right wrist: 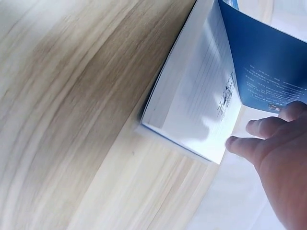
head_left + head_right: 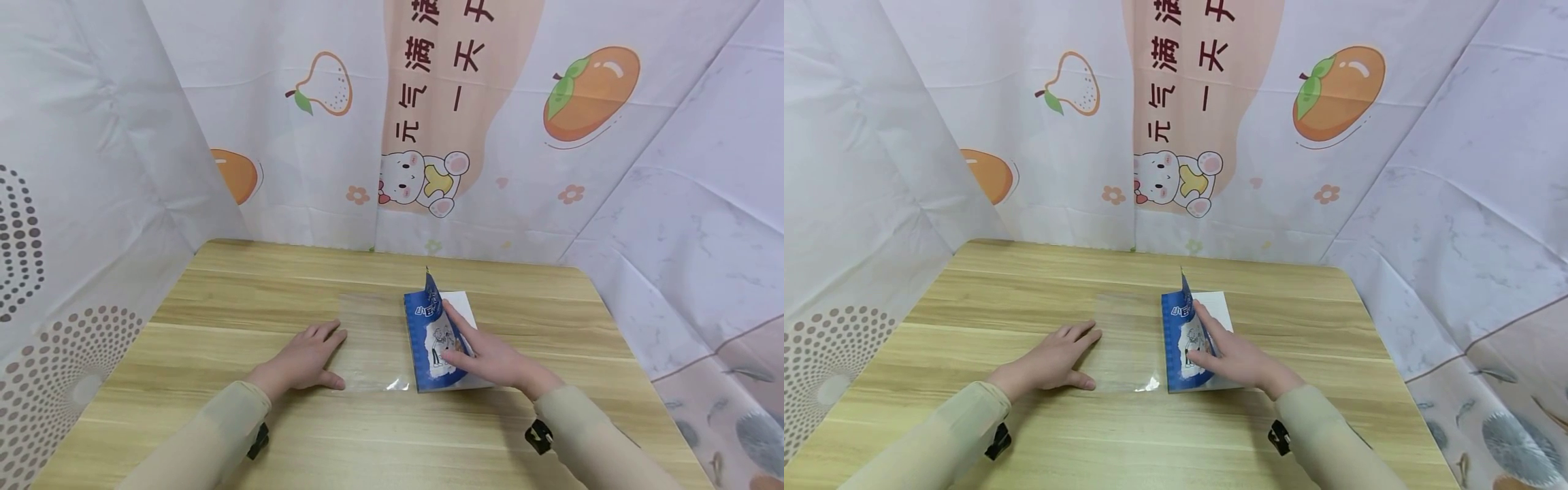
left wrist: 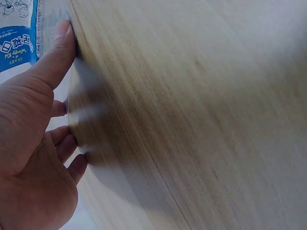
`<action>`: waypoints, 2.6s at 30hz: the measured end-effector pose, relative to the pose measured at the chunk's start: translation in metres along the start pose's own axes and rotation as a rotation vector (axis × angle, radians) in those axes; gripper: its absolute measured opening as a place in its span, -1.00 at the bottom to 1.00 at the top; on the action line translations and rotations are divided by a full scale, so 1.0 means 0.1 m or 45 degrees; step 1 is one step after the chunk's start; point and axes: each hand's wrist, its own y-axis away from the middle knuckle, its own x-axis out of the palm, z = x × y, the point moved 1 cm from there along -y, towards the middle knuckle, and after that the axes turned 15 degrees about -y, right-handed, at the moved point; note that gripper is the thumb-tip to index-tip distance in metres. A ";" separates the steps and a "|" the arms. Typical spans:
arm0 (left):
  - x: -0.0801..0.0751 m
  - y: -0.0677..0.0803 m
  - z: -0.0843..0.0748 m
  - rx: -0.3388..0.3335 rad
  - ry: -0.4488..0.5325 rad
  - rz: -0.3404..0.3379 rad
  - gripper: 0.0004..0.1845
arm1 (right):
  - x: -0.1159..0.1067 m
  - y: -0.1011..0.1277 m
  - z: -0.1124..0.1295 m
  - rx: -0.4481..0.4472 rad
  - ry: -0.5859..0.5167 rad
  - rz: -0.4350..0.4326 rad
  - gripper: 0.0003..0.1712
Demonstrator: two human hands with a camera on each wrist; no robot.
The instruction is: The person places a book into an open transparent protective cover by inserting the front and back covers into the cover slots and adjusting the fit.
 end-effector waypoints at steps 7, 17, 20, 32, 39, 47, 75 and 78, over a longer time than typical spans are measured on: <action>-0.01 0.00 0.00 -0.005 0.006 0.010 0.04 | 0.05 -0.03 -0.01 0.060 -0.098 0.061 -0.05; -0.02 0.00 0.00 -0.010 0.012 0.023 0.04 | 0.12 -0.09 0.05 0.107 -0.161 0.126 -0.06; -0.02 0.00 0.00 -0.011 0.009 0.023 0.04 | 0.13 -0.12 0.08 0.086 -0.166 0.166 -0.07; -0.02 -0.01 -0.01 -0.013 0.009 0.028 0.04 | 0.23 -0.18 0.13 0.095 -0.196 0.168 -0.14; -0.02 -0.01 -0.02 -0.021 -0.009 0.034 0.05 | 0.33 -0.19 0.17 0.095 -0.170 0.082 -0.15; -0.05 0.02 -0.03 -0.019 0.002 0.029 0.04 | 0.40 -0.20 0.17 0.097 -0.084 -0.020 -0.14; -0.06 0.02 -0.04 -0.012 -0.011 0.012 0.03 | 0.64 -0.31 0.13 0.196 0.181 -0.179 -0.15; -0.06 0.02 -0.03 -0.007 -0.014 0.006 0.03 | 0.65 -0.31 0.12 0.196 0.182 -0.192 -0.15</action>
